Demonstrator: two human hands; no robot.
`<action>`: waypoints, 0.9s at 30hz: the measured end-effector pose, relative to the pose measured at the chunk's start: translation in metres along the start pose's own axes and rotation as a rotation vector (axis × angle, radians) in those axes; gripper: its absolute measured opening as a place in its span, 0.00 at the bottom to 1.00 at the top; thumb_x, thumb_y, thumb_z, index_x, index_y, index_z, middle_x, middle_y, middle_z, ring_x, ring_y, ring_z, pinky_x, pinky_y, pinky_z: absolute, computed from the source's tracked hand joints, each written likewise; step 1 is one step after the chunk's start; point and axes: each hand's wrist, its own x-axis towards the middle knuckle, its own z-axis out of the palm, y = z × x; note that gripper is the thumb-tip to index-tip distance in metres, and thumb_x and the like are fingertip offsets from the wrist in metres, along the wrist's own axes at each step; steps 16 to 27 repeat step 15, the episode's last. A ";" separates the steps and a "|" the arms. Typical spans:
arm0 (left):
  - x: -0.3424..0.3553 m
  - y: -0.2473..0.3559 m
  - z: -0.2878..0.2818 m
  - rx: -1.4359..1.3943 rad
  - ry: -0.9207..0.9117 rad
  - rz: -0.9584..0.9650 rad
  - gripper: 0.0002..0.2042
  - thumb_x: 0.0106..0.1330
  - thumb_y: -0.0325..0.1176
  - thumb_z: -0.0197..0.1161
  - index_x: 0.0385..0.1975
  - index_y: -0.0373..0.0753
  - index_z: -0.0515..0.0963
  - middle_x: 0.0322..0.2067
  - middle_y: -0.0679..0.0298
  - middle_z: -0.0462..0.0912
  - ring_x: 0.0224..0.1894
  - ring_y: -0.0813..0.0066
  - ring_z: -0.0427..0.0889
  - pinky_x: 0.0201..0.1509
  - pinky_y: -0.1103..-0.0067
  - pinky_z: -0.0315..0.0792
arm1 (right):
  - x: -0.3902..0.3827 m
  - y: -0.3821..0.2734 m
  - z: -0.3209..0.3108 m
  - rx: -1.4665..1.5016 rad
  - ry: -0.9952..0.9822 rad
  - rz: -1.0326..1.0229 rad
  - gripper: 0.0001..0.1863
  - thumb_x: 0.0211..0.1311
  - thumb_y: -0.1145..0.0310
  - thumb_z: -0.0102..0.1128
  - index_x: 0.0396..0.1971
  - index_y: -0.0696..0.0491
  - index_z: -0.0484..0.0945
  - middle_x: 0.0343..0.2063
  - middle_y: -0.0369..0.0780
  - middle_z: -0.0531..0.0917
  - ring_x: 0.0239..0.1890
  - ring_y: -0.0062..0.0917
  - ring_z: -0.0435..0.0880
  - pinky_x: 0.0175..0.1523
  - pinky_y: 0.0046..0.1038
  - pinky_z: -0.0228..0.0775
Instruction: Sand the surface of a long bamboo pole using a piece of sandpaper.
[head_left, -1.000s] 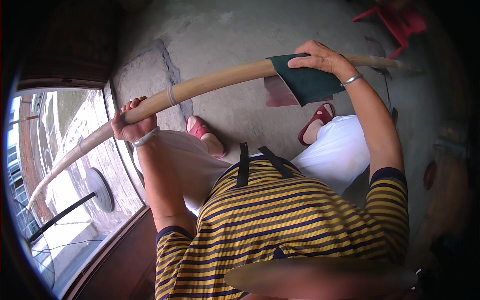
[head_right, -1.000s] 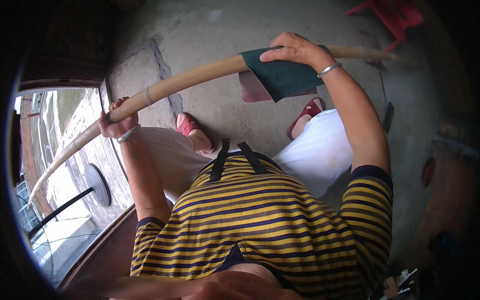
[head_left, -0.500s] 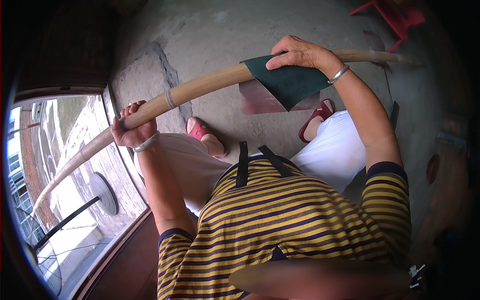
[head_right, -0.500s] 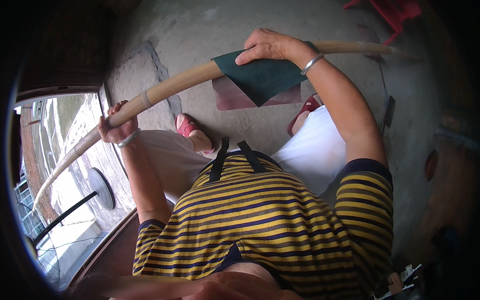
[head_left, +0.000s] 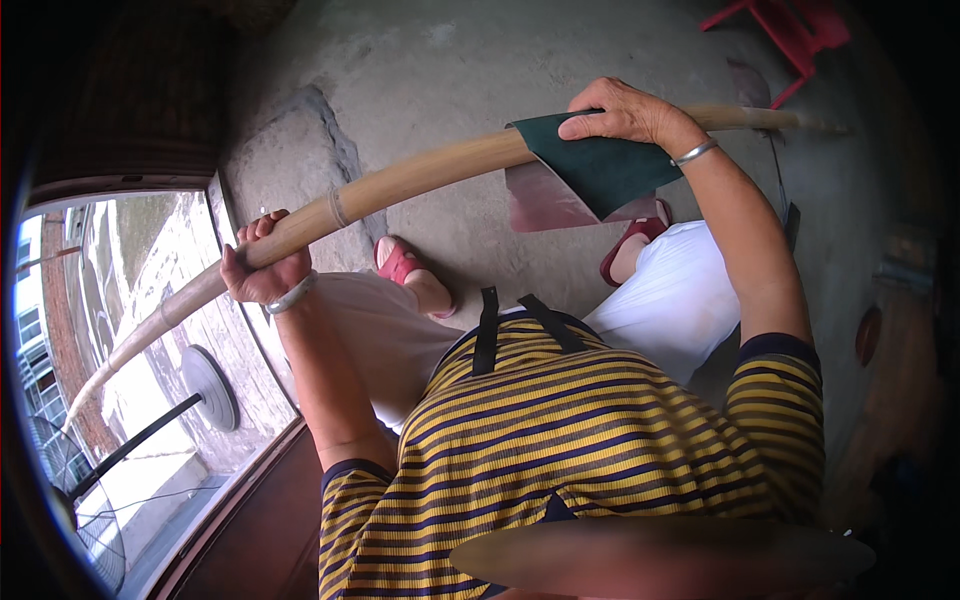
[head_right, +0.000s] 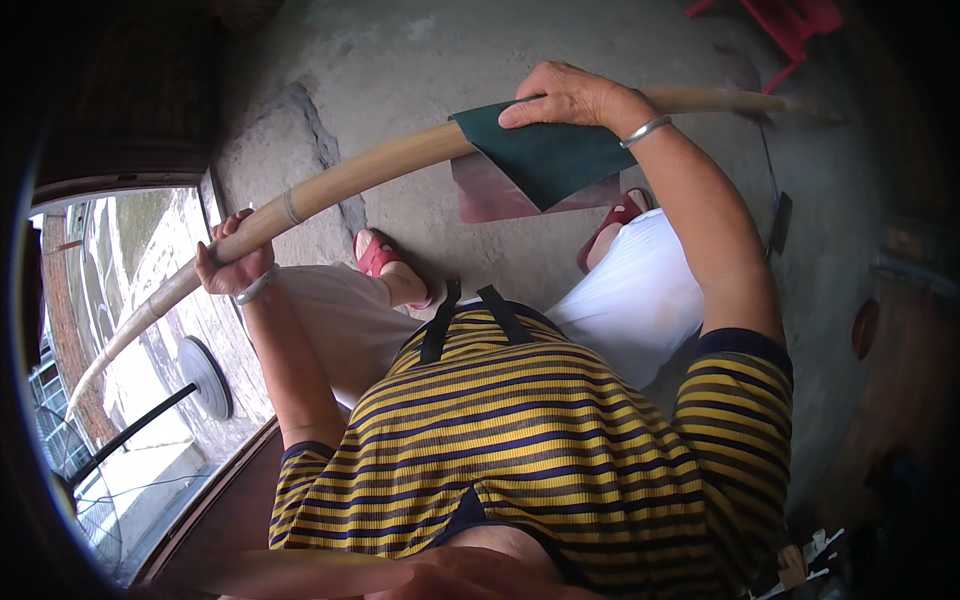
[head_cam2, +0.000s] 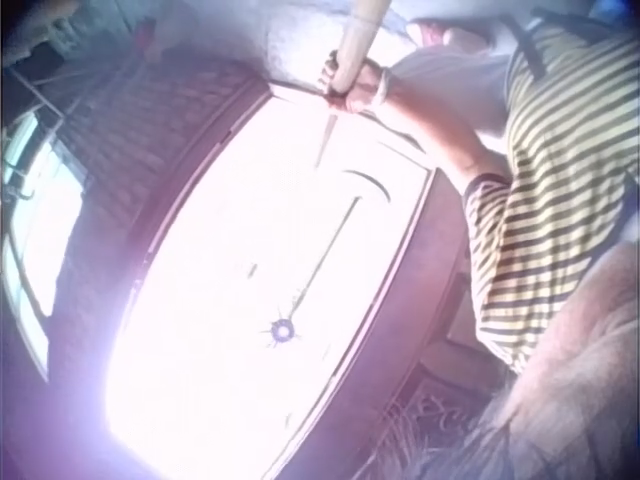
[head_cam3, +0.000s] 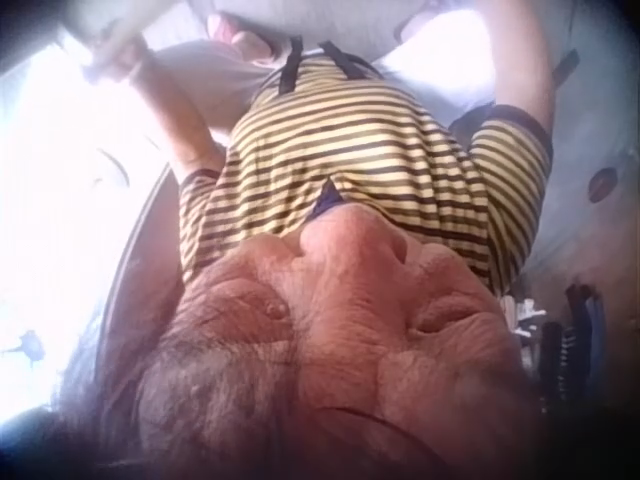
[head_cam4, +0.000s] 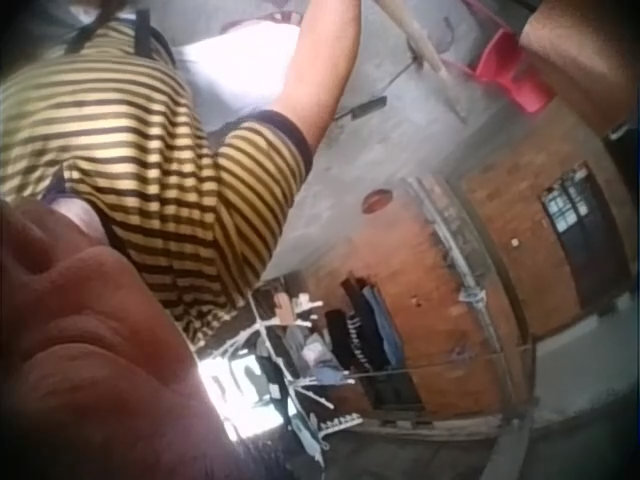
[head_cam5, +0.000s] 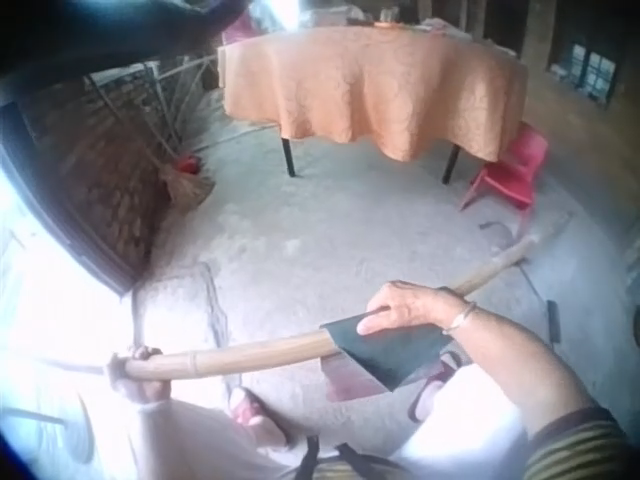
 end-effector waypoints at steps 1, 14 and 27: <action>-0.001 0.001 -0.001 0.009 0.000 0.004 0.14 0.42 0.38 0.62 0.20 0.40 0.64 0.18 0.65 0.65 0.25 0.67 0.71 0.45 0.68 0.66 | -0.010 0.008 -0.004 -0.002 -0.004 -0.007 0.32 0.50 0.41 0.57 0.15 0.62 0.70 0.12 0.40 0.68 0.21 0.27 0.66 0.30 0.29 0.62; 0.002 0.004 -0.006 -0.005 0.018 -0.038 0.13 0.43 0.38 0.61 0.20 0.39 0.66 0.19 0.63 0.68 0.26 0.66 0.72 0.46 0.65 0.67 | -0.020 0.014 0.004 -0.044 0.113 0.003 0.32 0.48 0.33 0.54 0.24 0.52 0.82 0.25 0.45 0.81 0.33 0.33 0.80 0.44 0.30 0.69; 0.001 0.004 -0.005 -0.014 -0.006 -0.037 0.12 0.43 0.38 0.61 0.20 0.40 0.66 0.20 0.63 0.68 0.26 0.66 0.72 0.46 0.65 0.67 | -0.028 0.017 -0.006 0.048 0.043 0.028 0.30 0.50 0.35 0.54 0.29 0.49 0.85 0.32 0.46 0.84 0.40 0.33 0.83 0.52 0.26 0.70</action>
